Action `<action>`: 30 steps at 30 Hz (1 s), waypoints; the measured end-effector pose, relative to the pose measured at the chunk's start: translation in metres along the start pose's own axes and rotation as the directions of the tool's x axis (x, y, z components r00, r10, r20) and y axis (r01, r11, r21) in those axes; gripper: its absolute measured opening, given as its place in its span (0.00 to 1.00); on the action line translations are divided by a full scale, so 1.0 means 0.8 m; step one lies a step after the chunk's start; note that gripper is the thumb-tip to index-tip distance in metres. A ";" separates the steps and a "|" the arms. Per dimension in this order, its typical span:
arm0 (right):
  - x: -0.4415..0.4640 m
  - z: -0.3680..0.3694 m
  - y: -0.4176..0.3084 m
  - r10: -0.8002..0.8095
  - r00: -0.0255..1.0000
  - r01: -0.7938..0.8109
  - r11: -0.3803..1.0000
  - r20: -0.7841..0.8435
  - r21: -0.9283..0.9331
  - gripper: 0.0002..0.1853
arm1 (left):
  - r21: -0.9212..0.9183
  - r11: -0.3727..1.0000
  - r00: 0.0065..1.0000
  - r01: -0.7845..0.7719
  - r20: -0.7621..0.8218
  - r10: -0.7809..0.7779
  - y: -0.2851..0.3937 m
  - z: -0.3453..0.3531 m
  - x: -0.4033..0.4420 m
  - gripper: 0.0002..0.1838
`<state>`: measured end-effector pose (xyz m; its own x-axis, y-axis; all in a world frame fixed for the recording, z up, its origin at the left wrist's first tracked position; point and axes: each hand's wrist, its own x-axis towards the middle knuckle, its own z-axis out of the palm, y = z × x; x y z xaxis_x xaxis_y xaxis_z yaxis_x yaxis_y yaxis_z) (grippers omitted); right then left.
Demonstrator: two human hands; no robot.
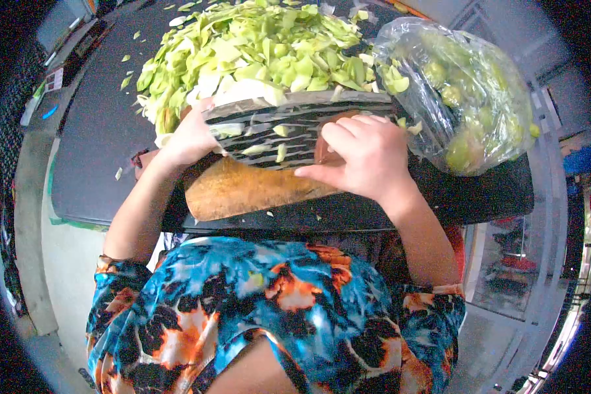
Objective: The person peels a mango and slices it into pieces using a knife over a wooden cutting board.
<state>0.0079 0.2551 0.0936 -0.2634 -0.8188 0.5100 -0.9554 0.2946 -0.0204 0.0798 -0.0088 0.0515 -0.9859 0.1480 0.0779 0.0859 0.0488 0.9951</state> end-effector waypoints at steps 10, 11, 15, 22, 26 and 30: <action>-0.027 -0.006 0.073 0.567 0.819 -0.569 0.823 -0.084 0.004 0.16 | 0.127 0.992 1.000 0.012 -0.006 -0.011 0.003 0.009 0.000 0.31; -0.033 -0.009 0.067 0.587 0.808 -0.585 0.810 -0.047 0.039 0.16 | 0.152 0.988 0.998 0.000 -0.055 0.008 0.001 0.008 -0.001 0.30; -0.032 -0.002 0.032 0.451 0.891 -0.437 0.883 -0.056 0.170 0.18 | 0.185 0.983 0.990 -0.009 -0.138 0.035 0.001 0.000 0.003 0.28; 0.000 0.013 -0.002 0.254 0.960 -0.213 0.936 -0.120 0.279 0.24 | -0.402 0.912 0.963 -0.076 -0.266 -0.037 -0.004 -0.007 0.005 0.23; -0.003 0.014 -0.006 0.262 0.949 -0.196 0.926 -0.175 0.323 0.26 | -0.618 0.784 0.964 -0.060 -0.240 -0.115 -0.006 -0.012 0.003 0.23; -0.001 0.018 -0.010 0.113 0.977 -0.069 0.969 -0.179 0.238 0.28 | -0.744 0.668 0.975 -0.034 -0.173 -0.143 -0.010 -0.008 -0.001 0.23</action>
<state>0.0142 0.2464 0.0809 -0.3418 -0.6790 0.6498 -0.9393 0.2246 -0.2594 0.0790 -0.0156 0.0439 -0.9979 -0.0332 -0.0562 -0.0163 -0.7070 0.7070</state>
